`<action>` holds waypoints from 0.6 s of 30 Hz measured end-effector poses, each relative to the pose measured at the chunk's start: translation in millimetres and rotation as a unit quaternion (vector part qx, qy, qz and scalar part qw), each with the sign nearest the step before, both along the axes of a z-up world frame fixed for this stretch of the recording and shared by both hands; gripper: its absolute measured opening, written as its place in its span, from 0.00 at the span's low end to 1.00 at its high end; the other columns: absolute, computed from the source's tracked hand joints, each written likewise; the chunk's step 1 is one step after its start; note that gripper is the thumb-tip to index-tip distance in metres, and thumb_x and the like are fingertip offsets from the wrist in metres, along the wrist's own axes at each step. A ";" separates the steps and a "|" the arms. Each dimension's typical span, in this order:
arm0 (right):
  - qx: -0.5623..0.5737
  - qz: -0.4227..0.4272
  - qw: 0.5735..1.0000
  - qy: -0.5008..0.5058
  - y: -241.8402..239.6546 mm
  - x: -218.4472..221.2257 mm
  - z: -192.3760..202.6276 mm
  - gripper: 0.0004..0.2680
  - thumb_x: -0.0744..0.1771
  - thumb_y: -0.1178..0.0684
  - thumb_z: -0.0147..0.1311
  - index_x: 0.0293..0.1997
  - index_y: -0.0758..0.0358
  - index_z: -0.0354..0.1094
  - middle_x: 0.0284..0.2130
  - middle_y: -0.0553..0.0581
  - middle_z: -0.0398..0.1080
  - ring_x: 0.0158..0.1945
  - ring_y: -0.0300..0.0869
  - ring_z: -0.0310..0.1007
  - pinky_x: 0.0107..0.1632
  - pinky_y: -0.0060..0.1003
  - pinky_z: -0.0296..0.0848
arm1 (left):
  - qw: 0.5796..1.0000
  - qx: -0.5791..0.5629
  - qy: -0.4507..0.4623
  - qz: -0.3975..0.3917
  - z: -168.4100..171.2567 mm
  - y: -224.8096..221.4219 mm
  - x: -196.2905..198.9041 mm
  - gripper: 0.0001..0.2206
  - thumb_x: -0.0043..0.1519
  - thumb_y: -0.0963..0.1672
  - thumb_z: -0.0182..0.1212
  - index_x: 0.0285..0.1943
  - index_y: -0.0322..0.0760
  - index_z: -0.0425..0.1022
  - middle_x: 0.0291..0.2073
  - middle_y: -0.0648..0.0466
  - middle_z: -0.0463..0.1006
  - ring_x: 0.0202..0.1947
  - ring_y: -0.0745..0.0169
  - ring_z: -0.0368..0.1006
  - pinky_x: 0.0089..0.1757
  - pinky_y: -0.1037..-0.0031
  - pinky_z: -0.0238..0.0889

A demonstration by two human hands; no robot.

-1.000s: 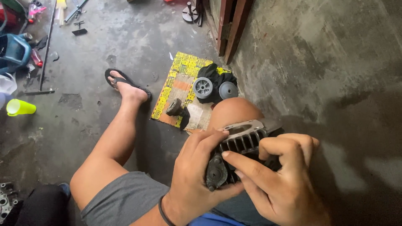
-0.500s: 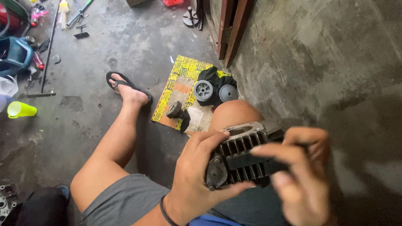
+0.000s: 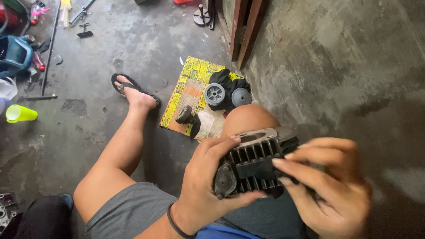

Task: Inspecting a motorcycle cylinder head and removing the piston to check for wear.

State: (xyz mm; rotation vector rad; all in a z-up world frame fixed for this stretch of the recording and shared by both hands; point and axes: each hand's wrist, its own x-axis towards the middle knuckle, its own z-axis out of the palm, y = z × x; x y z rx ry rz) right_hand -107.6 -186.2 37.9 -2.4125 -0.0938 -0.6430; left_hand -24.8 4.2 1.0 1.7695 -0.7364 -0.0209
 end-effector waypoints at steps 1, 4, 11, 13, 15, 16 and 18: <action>0.000 -0.001 1.000 0.001 -0.5 -1.4 -3.6 0.13 0.54 0.64 0.66 0.39 0.63 0.77 0.39 0.57 0.74 0.47 0.46 0.70 0.47 0.35 0.72 | 1.000 0.000 0.001 -0.001 -0.3 0.2 -0.4 0.37 0.40 0.47 0.82 0.59 0.31 0.69 0.49 0.44 0.77 0.48 0.52 0.78 0.51 0.66 0.74; 0.049 -0.066 0.997 0.009 -3.0 -1.1 -11.9 0.10 0.55 0.65 0.63 0.36 0.65 0.74 0.35 0.57 0.71 0.46 0.47 0.70 0.47 0.37 0.69 | 1.000 0.007 -0.001 -0.002 -0.5 0.4 -0.5 0.38 0.41 0.48 0.82 0.60 0.32 0.68 0.49 0.44 0.77 0.48 0.51 0.78 0.51 0.66 0.73; 0.110 -0.008 0.992 -0.061 -33.5 9.0 -54.5 0.07 0.59 0.62 0.59 0.38 0.61 0.70 0.35 0.54 0.69 0.37 0.40 0.61 0.42 0.35 0.63 | 1.000 0.003 -0.009 -0.005 -4.1 3.6 0.7 0.38 0.40 0.47 0.83 0.60 0.32 0.68 0.50 0.44 0.77 0.48 0.52 0.78 0.51 0.66 0.73; 0.173 0.017 0.982 -0.080 -42.0 10.9 -68.7 0.07 0.62 0.62 0.55 0.42 0.58 0.68 0.36 0.51 0.70 0.28 0.32 0.54 0.31 0.29 0.54 | 1.000 0.004 -0.007 -0.003 -9.6 6.3 0.7 0.38 0.40 0.47 0.83 0.60 0.31 0.69 0.50 0.44 0.77 0.48 0.52 0.78 0.51 0.66 0.73; 0.239 -0.024 0.971 -0.005 -40.4 14.4 -69.6 0.10 0.62 0.71 0.52 0.44 0.68 0.67 0.45 0.61 0.66 0.45 0.41 0.66 0.48 0.29 0.69 | 0.999 -0.031 -0.002 -0.016 -19.5 10.7 5.9 0.39 0.41 0.48 0.82 0.61 0.31 0.68 0.52 0.43 0.77 0.50 0.51 0.79 0.53 0.67 0.74; 0.239 -0.026 0.971 -0.010 -40.9 13.3 -80.1 0.10 0.62 0.71 0.52 0.44 0.68 0.67 0.45 0.61 0.66 0.45 0.41 0.66 0.48 0.29 0.69 | 0.999 -0.032 -0.006 -0.019 -32.9 15.0 8.2 0.39 0.41 0.48 0.82 0.61 0.31 0.68 0.52 0.43 0.77 0.50 0.51 0.79 0.53 0.67 0.74; 0.375 -0.002 0.926 0.046 -40.8 9.7 -101.9 0.07 0.65 0.69 0.54 0.45 0.69 0.68 0.46 0.57 0.67 0.46 0.39 0.67 0.53 0.29 0.66 | 0.995 -0.093 -0.008 -0.021 -60.2 25.1 11.0 0.39 0.40 0.51 0.81 0.61 0.34 0.68 0.57 0.41 0.74 0.56 0.47 0.76 0.59 0.58 0.72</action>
